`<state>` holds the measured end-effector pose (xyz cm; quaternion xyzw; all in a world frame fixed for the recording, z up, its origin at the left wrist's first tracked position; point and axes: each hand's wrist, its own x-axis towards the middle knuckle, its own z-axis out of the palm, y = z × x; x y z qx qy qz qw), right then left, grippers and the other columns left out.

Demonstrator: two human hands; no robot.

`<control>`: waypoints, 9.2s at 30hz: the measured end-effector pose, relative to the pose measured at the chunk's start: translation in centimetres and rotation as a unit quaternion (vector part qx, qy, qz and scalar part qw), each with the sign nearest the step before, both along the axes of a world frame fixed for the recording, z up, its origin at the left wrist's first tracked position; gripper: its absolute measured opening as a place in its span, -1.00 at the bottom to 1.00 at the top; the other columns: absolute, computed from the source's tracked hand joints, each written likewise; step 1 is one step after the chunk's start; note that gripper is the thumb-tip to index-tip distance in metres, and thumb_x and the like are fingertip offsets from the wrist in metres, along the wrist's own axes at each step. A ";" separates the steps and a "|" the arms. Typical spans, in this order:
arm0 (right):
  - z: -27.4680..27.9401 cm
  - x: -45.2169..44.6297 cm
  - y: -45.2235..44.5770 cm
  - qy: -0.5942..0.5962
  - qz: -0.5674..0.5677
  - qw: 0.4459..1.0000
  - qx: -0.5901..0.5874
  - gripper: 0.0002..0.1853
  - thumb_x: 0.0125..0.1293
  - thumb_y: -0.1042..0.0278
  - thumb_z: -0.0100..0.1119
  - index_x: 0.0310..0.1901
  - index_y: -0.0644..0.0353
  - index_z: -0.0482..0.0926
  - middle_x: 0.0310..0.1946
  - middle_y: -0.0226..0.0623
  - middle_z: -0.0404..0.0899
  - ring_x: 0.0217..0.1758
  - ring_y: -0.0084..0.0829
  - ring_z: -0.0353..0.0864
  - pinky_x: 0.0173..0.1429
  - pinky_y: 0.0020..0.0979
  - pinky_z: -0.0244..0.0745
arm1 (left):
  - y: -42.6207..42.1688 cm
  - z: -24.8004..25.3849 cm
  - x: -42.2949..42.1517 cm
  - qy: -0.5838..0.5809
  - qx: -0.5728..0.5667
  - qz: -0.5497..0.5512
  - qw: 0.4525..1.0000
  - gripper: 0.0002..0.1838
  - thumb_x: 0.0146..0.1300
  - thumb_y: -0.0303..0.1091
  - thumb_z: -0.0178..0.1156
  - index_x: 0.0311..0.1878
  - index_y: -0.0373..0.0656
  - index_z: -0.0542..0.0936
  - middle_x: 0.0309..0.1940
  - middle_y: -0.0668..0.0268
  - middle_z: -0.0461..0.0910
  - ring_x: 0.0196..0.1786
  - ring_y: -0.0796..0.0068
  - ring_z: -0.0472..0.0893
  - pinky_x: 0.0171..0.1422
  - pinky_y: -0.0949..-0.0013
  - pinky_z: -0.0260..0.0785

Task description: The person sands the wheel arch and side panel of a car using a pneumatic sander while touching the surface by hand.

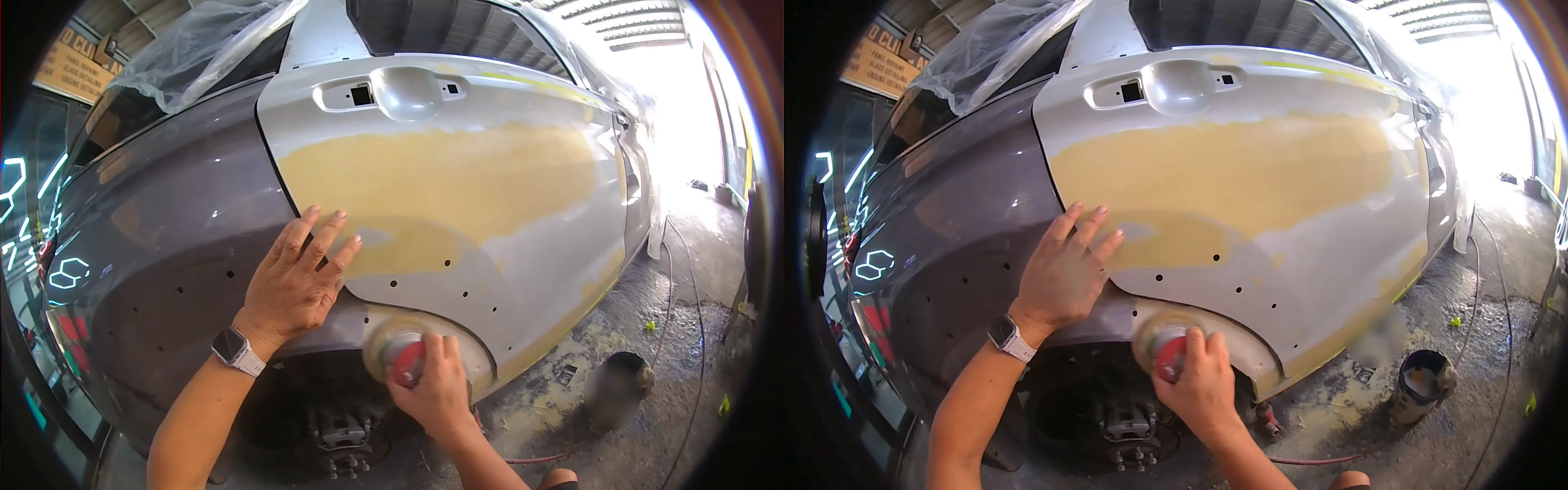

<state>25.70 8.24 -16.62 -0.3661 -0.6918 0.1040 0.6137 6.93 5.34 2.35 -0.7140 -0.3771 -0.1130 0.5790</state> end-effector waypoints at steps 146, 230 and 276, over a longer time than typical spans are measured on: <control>-15.9 4.1 5.3 0.167 -0.081 0.982 -0.029 -0.34 0.08 0.31 0.64 0.15 0.23 0.44 -0.08 -0.08 0.46 -0.10 -0.10 0.53 0.05 -0.15 0.52 | 7.6 2.9 6.1 0.168 -0.051 -0.061 0.983 -0.24 0.15 -0.04 0.50 0.43 0.03 0.50 0.42 0.13 0.40 0.51 0.07 0.38 0.65 0.00 0.21; -22.4 1.9 5.6 0.297 -0.177 0.932 -0.106 -0.32 0.12 0.26 0.63 0.19 0.19 0.41 -0.07 -0.07 0.40 -0.09 -0.03 0.55 0.00 -0.07 0.55 | 6.9 1.9 7.9 0.142 -0.022 0.025 0.989 -0.28 0.23 -0.01 0.36 0.46 0.00 0.55 0.53 0.17 0.41 0.58 0.00 0.36 0.72 -0.10 0.12; -20.6 0.9 5.1 0.320 -0.158 0.927 -0.114 -0.30 0.14 0.25 0.63 0.22 0.17 0.38 -0.04 -0.03 0.41 -0.08 0.03 0.57 0.01 -0.03 0.56 | 7.0 1.8 7.8 0.147 -0.018 0.035 0.988 -0.29 0.28 0.01 0.31 0.48 -0.01 0.53 0.54 0.15 0.40 0.60 0.00 0.35 0.72 -0.10 0.12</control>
